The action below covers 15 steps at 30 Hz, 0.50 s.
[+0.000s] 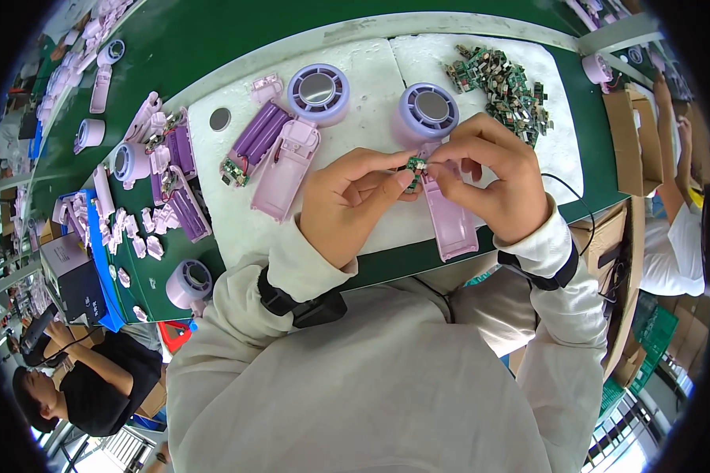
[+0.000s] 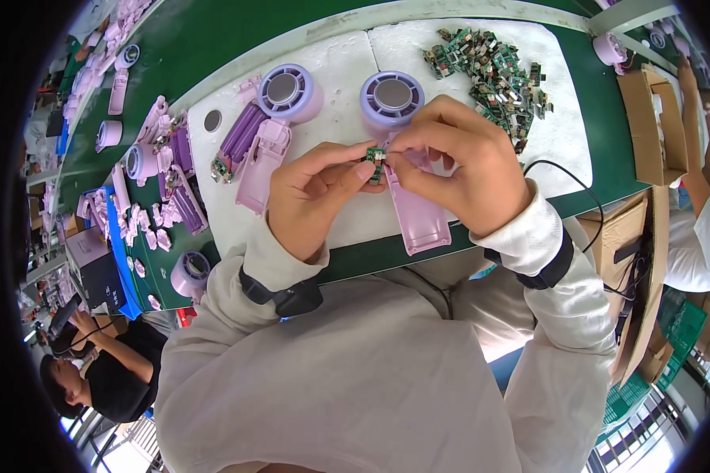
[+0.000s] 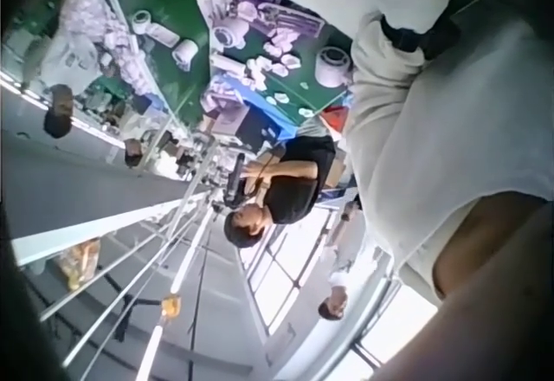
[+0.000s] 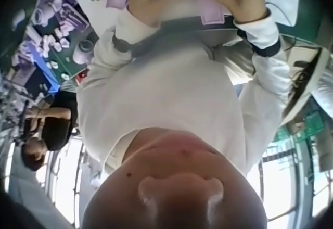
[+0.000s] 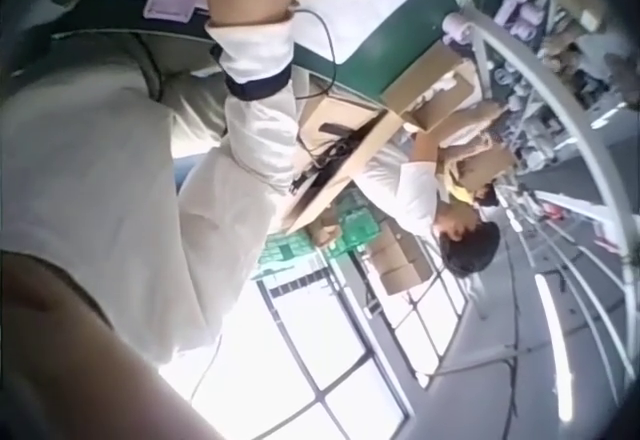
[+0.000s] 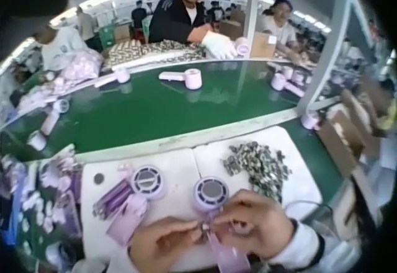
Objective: Assembling small electronic components and PCBs into handheld fan housings.
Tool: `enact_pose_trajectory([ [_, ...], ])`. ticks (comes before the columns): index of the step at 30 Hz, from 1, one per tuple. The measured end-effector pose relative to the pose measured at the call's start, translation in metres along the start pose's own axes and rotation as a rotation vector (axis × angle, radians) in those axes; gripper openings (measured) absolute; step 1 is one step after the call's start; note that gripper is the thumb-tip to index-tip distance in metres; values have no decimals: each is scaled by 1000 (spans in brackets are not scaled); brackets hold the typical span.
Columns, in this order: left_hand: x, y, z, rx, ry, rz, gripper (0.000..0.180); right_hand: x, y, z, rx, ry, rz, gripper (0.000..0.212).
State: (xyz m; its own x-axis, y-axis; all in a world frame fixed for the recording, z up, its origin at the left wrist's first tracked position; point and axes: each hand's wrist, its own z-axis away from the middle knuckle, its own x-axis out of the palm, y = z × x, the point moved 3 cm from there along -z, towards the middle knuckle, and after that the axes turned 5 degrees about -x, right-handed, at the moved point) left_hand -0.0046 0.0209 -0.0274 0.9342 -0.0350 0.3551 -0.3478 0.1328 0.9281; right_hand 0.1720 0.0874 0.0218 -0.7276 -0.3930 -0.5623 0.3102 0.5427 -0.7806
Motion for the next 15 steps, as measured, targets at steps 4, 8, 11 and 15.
enact_pose_trajectory([
  [4,0,4,6,136,79,-135,27,4,-3,-4,-100,14,10,15],
  [8,-8,15,17,291,147,-470,28,9,-13,-7,-107,-26,65,15],
  [11,0,19,21,349,119,-552,30,3,-27,1,-95,-25,112,13],
  [15,7,25,23,386,146,-613,31,8,-35,11,80,70,21,9],
])
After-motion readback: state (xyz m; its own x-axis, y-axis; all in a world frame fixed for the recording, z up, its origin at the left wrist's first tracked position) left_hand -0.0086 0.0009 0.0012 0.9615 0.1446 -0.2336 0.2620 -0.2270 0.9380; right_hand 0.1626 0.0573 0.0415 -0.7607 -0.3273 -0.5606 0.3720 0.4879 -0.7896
